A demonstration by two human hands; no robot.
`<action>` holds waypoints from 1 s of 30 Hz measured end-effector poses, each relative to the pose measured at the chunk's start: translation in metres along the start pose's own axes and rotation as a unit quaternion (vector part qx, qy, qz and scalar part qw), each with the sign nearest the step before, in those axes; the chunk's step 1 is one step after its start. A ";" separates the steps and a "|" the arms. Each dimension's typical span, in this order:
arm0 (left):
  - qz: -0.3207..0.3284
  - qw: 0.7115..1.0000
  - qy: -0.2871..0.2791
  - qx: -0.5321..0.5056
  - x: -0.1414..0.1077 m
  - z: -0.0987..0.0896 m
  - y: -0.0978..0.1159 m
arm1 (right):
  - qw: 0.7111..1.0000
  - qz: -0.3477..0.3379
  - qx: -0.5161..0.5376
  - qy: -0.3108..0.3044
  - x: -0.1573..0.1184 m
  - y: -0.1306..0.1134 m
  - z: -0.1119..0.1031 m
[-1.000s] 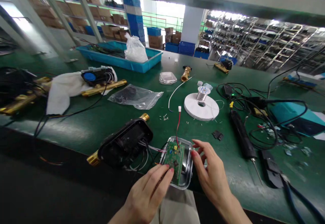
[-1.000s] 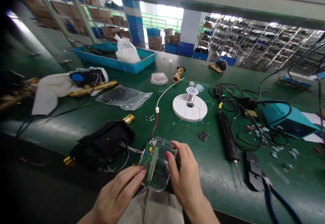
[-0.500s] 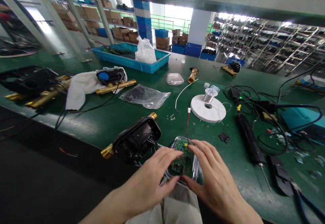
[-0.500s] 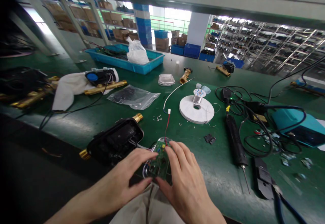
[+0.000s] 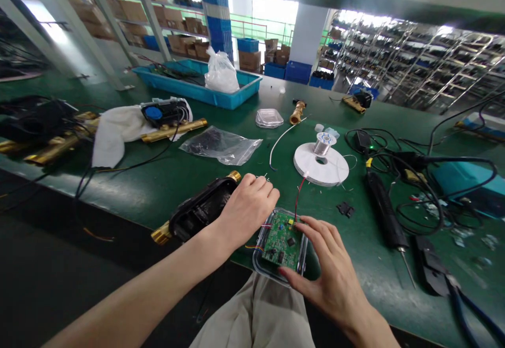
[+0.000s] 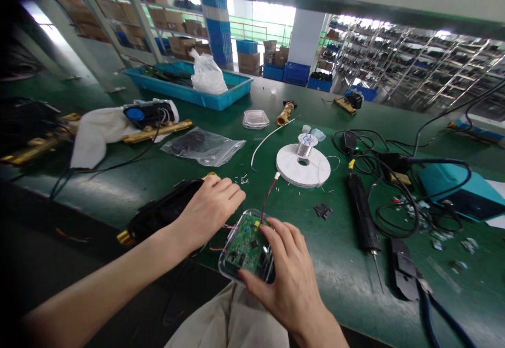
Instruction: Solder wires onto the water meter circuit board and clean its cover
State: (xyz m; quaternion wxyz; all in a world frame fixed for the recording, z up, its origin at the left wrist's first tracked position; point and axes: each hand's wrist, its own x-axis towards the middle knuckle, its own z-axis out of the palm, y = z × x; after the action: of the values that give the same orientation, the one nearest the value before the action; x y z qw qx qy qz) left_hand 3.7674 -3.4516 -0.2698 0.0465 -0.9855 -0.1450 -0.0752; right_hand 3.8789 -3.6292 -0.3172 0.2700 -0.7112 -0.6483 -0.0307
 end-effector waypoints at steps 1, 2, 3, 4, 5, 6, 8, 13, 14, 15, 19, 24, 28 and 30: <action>0.000 1.000 0.024 -0.005 0.000 -0.001 0.001 | 1.000 0.009 0.008 -0.005 0.000 0.001 0.001; 0.000 0.998 0.053 -0.021 -0.003 -0.002 0.003 | 1.000 0.015 0.015 -0.010 -0.001 0.003 0.003; -0.004 0.995 0.087 -0.047 -0.008 -0.001 0.006 | 1.000 0.019 0.020 -0.014 -0.001 0.005 0.005; -0.008 0.989 0.123 -0.081 -0.016 0.001 0.009 | 0.999 0.020 0.025 -0.016 -0.002 0.006 0.007; -0.012 0.981 0.157 -0.115 -0.026 0.005 0.013 | 0.999 0.021 0.029 -0.018 -0.003 0.008 0.008; -0.010 0.971 0.189 -0.147 -0.037 0.011 0.018 | 0.999 0.020 0.032 -0.019 -0.004 0.010 0.010; 0.027 0.956 0.217 -0.193 -0.063 0.028 0.026 | 0.999 0.019 0.036 -0.020 -0.004 0.013 0.012; 0.035 0.960 0.235 -0.150 -0.105 0.075 0.041 | 0.999 0.027 0.038 -0.021 -0.004 0.015 0.015; 0.034 0.961 0.238 -0.138 -0.108 0.081 0.044 | 0.999 0.027 0.039 -0.021 -0.004 0.015 0.016; 0.035 0.961 0.239 -0.134 -0.110 0.084 0.046 | 0.999 0.027 0.042 -0.023 -0.005 0.015 0.016; 0.026 0.962 0.224 -0.156 -0.116 0.084 0.051 | 0.998 0.021 0.052 -0.041 -0.005 0.017 0.016; 0.002 0.960 0.221 -0.172 -0.118 0.075 0.050 | 0.997 0.011 0.044 -0.054 -0.004 0.019 0.016; 0.022 0.958 0.175 -0.227 -0.115 0.073 0.047 | 0.997 0.001 0.039 -0.062 -0.004 0.021 0.017; 0.025 0.955 0.151 -0.254 -0.115 0.072 0.044 | 0.997 -0.011 0.040 -0.068 -0.003 0.023 0.017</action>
State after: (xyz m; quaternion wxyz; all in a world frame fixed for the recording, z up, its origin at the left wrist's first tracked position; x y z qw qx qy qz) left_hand 3.6814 -3.5176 -0.3623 -0.1818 -0.9453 -0.0882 -0.2560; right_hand 3.8947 -3.6251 -0.3404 0.2531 -0.6934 -0.6734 0.0403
